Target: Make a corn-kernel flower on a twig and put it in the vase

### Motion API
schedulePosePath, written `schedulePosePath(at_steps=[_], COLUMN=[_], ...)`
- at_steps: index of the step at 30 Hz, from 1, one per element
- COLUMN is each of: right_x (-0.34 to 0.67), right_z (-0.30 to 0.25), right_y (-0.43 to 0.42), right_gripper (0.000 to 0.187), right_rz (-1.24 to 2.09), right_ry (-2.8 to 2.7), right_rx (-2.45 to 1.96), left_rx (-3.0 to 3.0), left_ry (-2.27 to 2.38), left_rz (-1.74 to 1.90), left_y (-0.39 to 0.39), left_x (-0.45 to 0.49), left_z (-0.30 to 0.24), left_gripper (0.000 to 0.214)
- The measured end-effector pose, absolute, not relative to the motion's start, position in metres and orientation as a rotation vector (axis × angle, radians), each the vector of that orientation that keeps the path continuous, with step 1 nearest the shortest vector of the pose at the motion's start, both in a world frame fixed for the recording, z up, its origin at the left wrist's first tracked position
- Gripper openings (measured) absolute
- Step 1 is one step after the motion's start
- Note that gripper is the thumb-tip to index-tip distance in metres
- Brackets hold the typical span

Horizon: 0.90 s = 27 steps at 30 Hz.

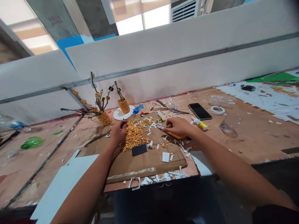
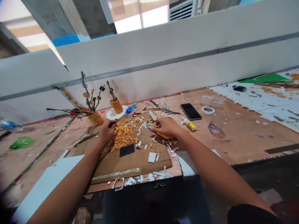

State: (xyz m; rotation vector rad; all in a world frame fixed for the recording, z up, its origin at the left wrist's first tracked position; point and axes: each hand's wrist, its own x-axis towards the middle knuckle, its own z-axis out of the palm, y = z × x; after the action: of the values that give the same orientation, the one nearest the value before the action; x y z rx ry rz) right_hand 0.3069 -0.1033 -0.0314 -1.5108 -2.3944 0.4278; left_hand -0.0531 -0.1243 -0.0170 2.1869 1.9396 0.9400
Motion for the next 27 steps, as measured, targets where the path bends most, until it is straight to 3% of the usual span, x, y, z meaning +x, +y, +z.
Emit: schedulePosePath(at_steps=[3,9,12,15,19,24,27], right_x=[0.301,0.293,0.294,0.297,0.302,0.302,0.297], right_z=[-0.032,-0.038,-0.038,-0.037,-0.036,-0.038,-0.040], right_y=[-0.109,-0.111,-0.108,-0.106,-0.104,-0.107,-0.110], right_gripper=[0.039,0.017,0.018,0.017,0.018,0.016,0.017], right_rz=[0.409,0.379,0.388,0.403,0.404,0.432,0.438], right_ry=[-2.449,-2.439,-2.382,-2.317,-2.230,-2.151,-2.122], right_rx=[-1.478,-1.457,-1.433,-1.369,-1.269,-1.139,-1.068], left_rx=[2.276,2.462,2.600,2.692,2.654,2.505,2.339], left_ry=[1.792,1.199,1.184,1.214,1.174,1.104,1.107], left_rz=[0.861,0.345,0.153,-0.052,-0.016,0.101,0.285], left_y=[-0.128,-0.152,-0.160,-0.161,-0.153,-0.147,-0.151], left_x=[-0.053,-0.030,-0.017,-0.012,-0.012,-0.008,-0.003], left_z=[-0.014,0.007,0.007,0.000,-0.010,-0.014,-0.011], left_gripper=[0.025,0.038,0.055,0.050,0.050,0.026,0.027])
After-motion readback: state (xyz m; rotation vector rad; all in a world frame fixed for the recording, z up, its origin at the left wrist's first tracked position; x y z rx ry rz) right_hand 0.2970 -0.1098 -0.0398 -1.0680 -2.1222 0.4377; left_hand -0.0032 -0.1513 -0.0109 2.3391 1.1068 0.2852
